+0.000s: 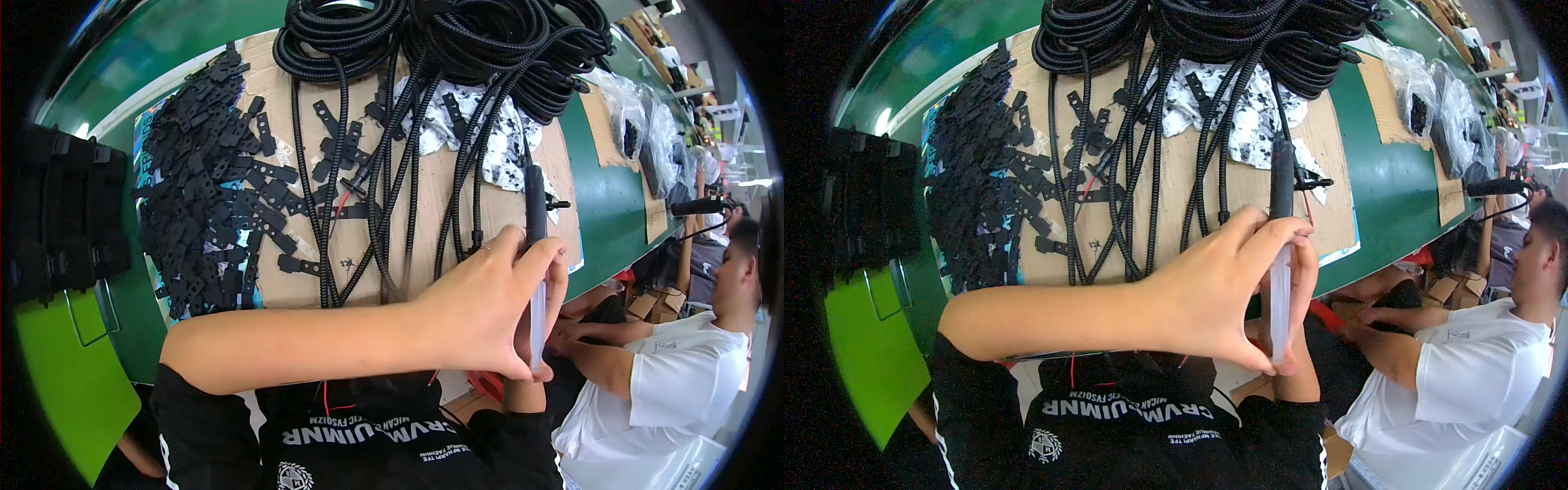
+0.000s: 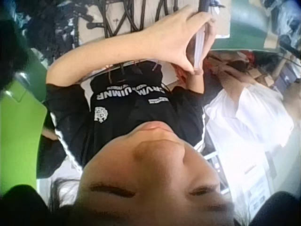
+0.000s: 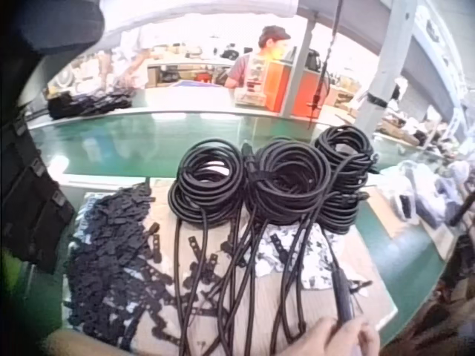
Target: Assembling solar energy components by attaching connectors to wires and placing them into junction boxes.
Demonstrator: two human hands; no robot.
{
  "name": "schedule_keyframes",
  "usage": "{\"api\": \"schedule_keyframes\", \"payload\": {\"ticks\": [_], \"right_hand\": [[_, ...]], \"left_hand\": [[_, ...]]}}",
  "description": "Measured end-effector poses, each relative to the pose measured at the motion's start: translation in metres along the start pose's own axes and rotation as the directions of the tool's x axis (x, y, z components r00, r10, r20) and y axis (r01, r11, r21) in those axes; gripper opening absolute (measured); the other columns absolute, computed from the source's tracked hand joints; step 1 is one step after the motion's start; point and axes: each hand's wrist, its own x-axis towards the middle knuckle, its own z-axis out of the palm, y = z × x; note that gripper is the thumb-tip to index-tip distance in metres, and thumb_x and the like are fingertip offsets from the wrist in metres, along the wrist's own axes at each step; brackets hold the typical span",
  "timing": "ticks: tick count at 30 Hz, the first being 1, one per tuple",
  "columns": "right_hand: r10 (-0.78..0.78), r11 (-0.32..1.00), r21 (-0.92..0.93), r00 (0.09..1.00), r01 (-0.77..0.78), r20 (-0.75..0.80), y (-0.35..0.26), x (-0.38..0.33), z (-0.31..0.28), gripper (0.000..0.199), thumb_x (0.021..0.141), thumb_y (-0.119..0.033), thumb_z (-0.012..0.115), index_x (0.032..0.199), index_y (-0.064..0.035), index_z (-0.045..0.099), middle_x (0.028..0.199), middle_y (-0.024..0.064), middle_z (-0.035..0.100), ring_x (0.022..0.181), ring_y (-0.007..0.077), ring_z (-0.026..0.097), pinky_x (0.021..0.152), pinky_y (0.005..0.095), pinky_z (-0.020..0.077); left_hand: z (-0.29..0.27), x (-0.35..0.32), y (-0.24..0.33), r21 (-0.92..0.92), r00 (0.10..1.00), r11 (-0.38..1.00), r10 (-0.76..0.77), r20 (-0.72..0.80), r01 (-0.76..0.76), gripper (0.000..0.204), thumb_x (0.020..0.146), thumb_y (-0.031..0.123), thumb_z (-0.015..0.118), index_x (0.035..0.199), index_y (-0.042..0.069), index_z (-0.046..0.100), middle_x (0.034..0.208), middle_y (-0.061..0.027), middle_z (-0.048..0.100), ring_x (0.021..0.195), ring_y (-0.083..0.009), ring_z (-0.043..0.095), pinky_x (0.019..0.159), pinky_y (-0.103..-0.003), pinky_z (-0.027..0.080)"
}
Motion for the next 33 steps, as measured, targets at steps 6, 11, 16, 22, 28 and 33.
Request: {"api": "schedule_keyframes", "payload": {"ticks": [6, 11, 16, 22, 28, 33], "right_hand": [[-0.153, 0.916, 0.398, 0.959, 0.048, 0.238, -0.009, 0.002, -0.007, 0.140, 0.058, -0.047, 0.088, 0.157, -0.0010, 0.000, 0.136, 0.0205, 0.044, 0.078, 0.0188, 0.059, 0.065, 0.0252, 0.0463], [-0.245, 0.916, 0.392, 0.892, 0.085, 0.379, -0.009, -0.010, -0.004, 0.132, 0.067, -0.031, 0.080, 0.156, -0.0011, -0.013, 0.149, 0.0222, 0.035, 0.074, 0.0205, 0.058, 0.062, 0.0275, 0.0466], [-0.046, 0.980, 0.201, 0.975, 0.002, 0.215, -0.027, -0.036, -0.003, 0.084, 0.090, -0.011, 0.058, 0.155, 0.0014, 0.007, 0.132, 0.0191, 0.048, 0.063, 0.0160, 0.054, 0.056, 0.0246, 0.0418], [0.138, 0.939, 0.259, 0.936, -0.228, 0.322, -0.028, -0.037, -0.013, 0.032, 0.106, -0.027, 0.046, 0.110, 0.0040, 0.051, 0.064, -0.0042, 0.033, 0.051, 0.0052, 0.026, 0.047, 0.0237, 0.0191], [0.149, 0.886, 0.384, 0.943, -0.261, 0.296, -0.020, -0.045, -0.007, 0.035, 0.107, -0.032, 0.045, 0.097, 0.0017, 0.052, 0.059, -0.0042, 0.031, 0.047, 0.0054, 0.022, 0.045, 0.0238, 0.0178], [0.144, 0.861, 0.438, 0.950, -0.258, 0.277, -0.023, -0.046, -0.005, 0.036, 0.107, -0.032, 0.044, 0.096, 0.0014, 0.051, 0.059, -0.0038, 0.032, 0.046, 0.0049, 0.022, 0.043, 0.0240, 0.0161]], "left_hand": [[-0.010, 0.025, -0.009, -0.641, 0.996, 0.764, -0.082, 0.017, 0.074, 0.102, 0.080, 0.023, 0.083, 0.148, 0.010, 0.009, 0.127, -0.0198, 0.052, 0.101, -0.0245, 0.063, 0.078, -0.036, 0.056], [-0.012, 0.042, -0.008, -0.880, 0.944, 0.414, -0.313, 0.105, 0.234, 0.057, 0.100, 0.023, 0.059, 0.137, -0.006, 0.028, 0.112, -0.0206, 0.066, 0.104, -0.0264, 0.066, 0.092, -0.038, 0.054], [-0.013, 0.045, -0.007, -0.889, 0.949, 0.377, -0.269, 0.162, 0.258, 0.027, 0.100, 0.018, 0.057, 0.113, -0.005, 0.052, 0.108, -0.0203, 0.067, 0.101, -0.0258, 0.068, 0.091, -0.037, 0.055], [-0.013, 0.050, -0.003, -0.925, 0.961, 0.328, -0.253, 0.110, 0.192, 0.020, 0.096, 0.019, 0.065, 0.090, 0.006, 0.052, 0.091, -0.0143, 0.070, 0.085, -0.0223, 0.071, 0.084, -0.035, 0.056], [0.003, 0.053, 0.006, -0.936, 0.962, 0.313, -0.261, 0.078, 0.160, 0.037, 0.100, 0.032, 0.059, 0.071, 0.012, 0.046, 0.049, 0.0058, 0.037, 0.042, -0.0050, 0.037, 0.067, -0.030, 0.052], [0.010, 0.055, 0.005, -0.934, 0.973, 0.339, -0.230, 0.031, 0.110, 0.039, 0.100, 0.028, 0.057, 0.067, 0.012, 0.044, 0.049, 0.0047, 0.037, 0.041, -0.0064, 0.037, 0.063, -0.031, 0.051]]}}
